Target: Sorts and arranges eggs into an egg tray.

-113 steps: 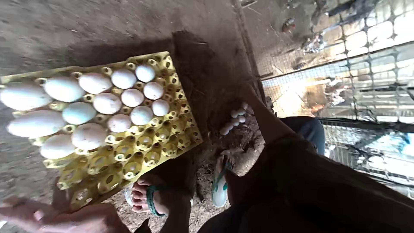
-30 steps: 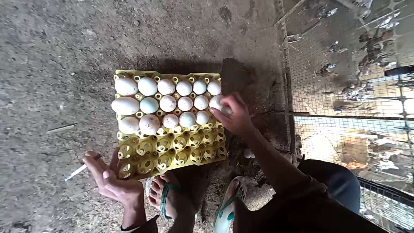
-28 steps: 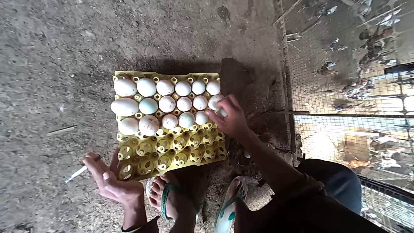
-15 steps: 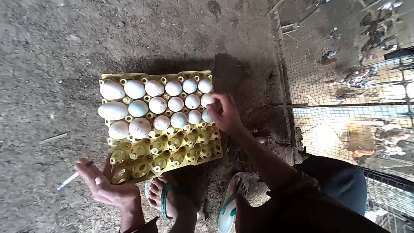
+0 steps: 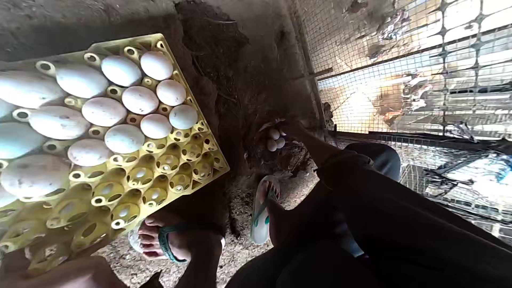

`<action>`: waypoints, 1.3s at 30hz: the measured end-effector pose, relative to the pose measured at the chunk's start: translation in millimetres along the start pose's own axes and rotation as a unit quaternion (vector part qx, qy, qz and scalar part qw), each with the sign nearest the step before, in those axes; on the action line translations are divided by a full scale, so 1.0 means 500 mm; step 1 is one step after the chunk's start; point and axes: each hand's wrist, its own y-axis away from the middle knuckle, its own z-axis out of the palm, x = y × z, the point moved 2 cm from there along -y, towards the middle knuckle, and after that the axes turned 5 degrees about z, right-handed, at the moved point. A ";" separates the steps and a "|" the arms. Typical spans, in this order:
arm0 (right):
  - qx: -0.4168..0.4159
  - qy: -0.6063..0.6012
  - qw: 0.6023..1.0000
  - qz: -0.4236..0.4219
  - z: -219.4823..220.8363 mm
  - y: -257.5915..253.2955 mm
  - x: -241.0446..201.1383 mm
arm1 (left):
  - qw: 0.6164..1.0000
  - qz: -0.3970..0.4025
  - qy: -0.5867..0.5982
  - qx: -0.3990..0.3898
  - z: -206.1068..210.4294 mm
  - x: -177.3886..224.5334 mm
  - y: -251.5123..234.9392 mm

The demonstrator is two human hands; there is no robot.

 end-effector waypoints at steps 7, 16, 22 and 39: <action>-0.026 0.013 0.999 0.032 0.103 0.024 -0.014 | 0.952 0.097 0.244 0.154 -0.030 -0.350 -0.163; -0.098 0.081 0.992 0.018 0.132 0.062 -0.062 | 0.942 0.163 0.241 0.169 -0.025 -0.325 -0.156; -0.124 0.115 0.985 0.044 0.137 0.045 -0.057 | 0.931 0.172 0.268 0.178 -0.020 -0.323 -0.154; -0.228 0.290 0.929 0.014 0.143 0.059 -0.086 | 0.932 0.167 0.272 0.175 -0.016 -0.348 -0.157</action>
